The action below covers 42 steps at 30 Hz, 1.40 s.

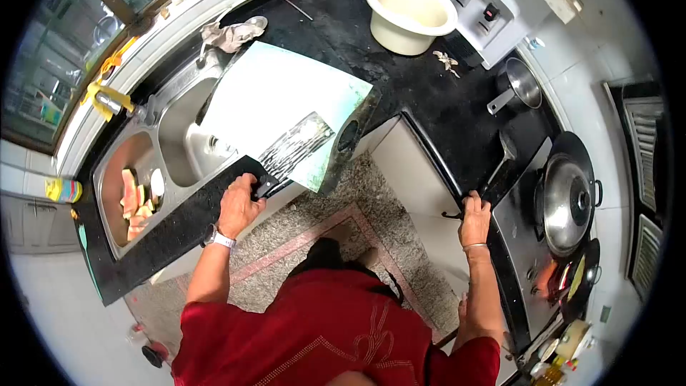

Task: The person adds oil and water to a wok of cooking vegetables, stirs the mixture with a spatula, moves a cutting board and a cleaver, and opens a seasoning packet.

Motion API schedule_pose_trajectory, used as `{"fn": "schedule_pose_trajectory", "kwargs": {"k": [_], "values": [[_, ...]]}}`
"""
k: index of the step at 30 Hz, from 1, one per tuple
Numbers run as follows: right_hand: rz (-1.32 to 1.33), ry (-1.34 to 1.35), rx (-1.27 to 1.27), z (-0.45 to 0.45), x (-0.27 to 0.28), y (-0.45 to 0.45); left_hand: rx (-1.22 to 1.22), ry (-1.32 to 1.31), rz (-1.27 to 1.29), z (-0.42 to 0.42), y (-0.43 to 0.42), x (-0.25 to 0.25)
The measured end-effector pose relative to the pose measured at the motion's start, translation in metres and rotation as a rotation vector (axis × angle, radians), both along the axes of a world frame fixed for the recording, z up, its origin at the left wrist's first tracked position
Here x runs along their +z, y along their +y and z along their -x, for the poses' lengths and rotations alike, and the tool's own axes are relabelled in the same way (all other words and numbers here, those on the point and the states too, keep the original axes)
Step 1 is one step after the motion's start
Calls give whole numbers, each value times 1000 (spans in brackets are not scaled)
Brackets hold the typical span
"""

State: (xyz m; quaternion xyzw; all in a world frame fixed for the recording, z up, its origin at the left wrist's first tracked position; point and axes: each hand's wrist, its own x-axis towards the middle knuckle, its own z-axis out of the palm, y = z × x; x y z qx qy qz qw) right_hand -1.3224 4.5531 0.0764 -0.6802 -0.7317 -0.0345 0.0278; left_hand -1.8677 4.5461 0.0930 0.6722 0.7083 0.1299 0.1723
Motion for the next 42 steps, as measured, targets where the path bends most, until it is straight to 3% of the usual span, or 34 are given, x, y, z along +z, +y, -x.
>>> {"fn": "schedule_pose_trajectory", "kwargs": {"k": [4, 5, 6, 7, 8, 9, 11, 14, 15, 20, 23, 29, 30, 33, 42], "values": [[-64, 27, -18, -11, -11, 2, -169, -30, 7, -6, 8, 4], [33, 57, -82, 3, 21, -3, -220, -79, -112, -4, 9, -12], [34, 59, -152, 5, 8, -1, -233, -125, -194, 0, 9, -24], [35, 61, -222, 7, -4, -1, -186, -163, -43, -2, 11, -17], [198, 22, -219, 30, 37, 5, -193, -190, 63, 10, 8, -15], [78, 3, -219, 36, 30, 3, -292, -204, 1, 18, 4, -10], [-102, 53, -199, 40, 39, -5, -367, -55, -441, 46, 0, -70], [-161, 239, -165, 62, 62, -25, -277, -190, -153, 21, -3, -29], [-162, 308, -149, 67, 66, -34, -206, -129, 143, 16, 1, -13], [-92, 582, -213, 88, 50, -81, -125, -178, -40, -16, 3, 12], [-57, 670, -233, 101, 38, -108, -212, -153, -267, -16, 14, 6], [154, 819, -243, 106, 26, -153, -149, -182, -72, -38, 21, 27], [345, 1267, -550, 105, 28, -156, -154, -148, -102, -40, 20, 25], [59, 844, -366, 101, 19, -176, -147, -107, -97, -41, 25, 15], [123, 950, -463, 104, 5, -196, -109, -120, -73, -39, 25, 14]]}}
